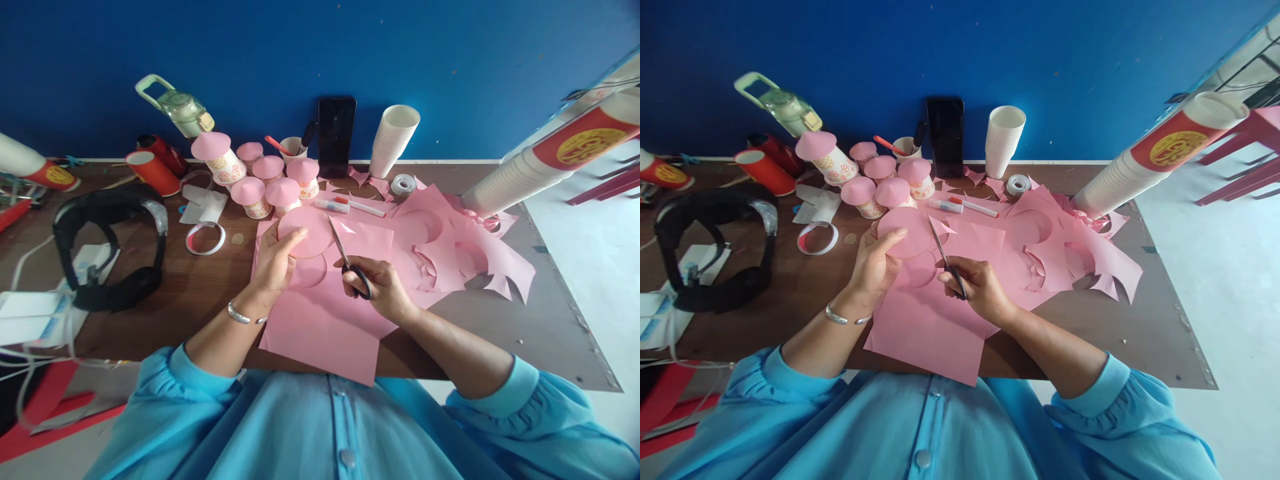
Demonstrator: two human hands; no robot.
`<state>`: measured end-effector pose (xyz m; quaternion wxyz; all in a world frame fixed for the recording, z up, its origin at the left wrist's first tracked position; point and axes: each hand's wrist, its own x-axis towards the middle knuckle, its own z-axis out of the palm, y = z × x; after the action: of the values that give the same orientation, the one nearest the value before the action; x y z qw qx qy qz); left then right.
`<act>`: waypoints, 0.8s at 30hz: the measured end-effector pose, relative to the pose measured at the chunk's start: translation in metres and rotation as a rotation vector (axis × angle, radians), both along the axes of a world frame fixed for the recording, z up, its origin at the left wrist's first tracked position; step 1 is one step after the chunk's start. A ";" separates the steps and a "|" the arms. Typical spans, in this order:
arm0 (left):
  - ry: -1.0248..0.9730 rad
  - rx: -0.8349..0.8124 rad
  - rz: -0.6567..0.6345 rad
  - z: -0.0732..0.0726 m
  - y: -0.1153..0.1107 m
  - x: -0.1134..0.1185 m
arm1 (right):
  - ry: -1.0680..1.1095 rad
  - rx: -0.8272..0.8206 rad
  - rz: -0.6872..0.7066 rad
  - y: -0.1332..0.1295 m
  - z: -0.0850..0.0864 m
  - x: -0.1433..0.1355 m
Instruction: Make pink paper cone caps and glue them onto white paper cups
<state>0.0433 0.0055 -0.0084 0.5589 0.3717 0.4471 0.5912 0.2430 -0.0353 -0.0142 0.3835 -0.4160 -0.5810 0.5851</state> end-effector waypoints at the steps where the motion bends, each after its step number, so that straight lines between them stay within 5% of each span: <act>1: 0.010 0.001 0.000 0.000 0.000 0.000 | -0.004 0.001 -0.003 0.000 0.000 0.000; 24: 0.001 0.040 0.021 -0.002 0.003 -0.003 | 0.025 -0.016 0.004 -0.002 -0.002 0.001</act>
<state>0.0400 0.0089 -0.0102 0.5450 0.3782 0.4395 0.6057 0.2435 -0.0370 -0.0165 0.3861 -0.4107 -0.5723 0.5956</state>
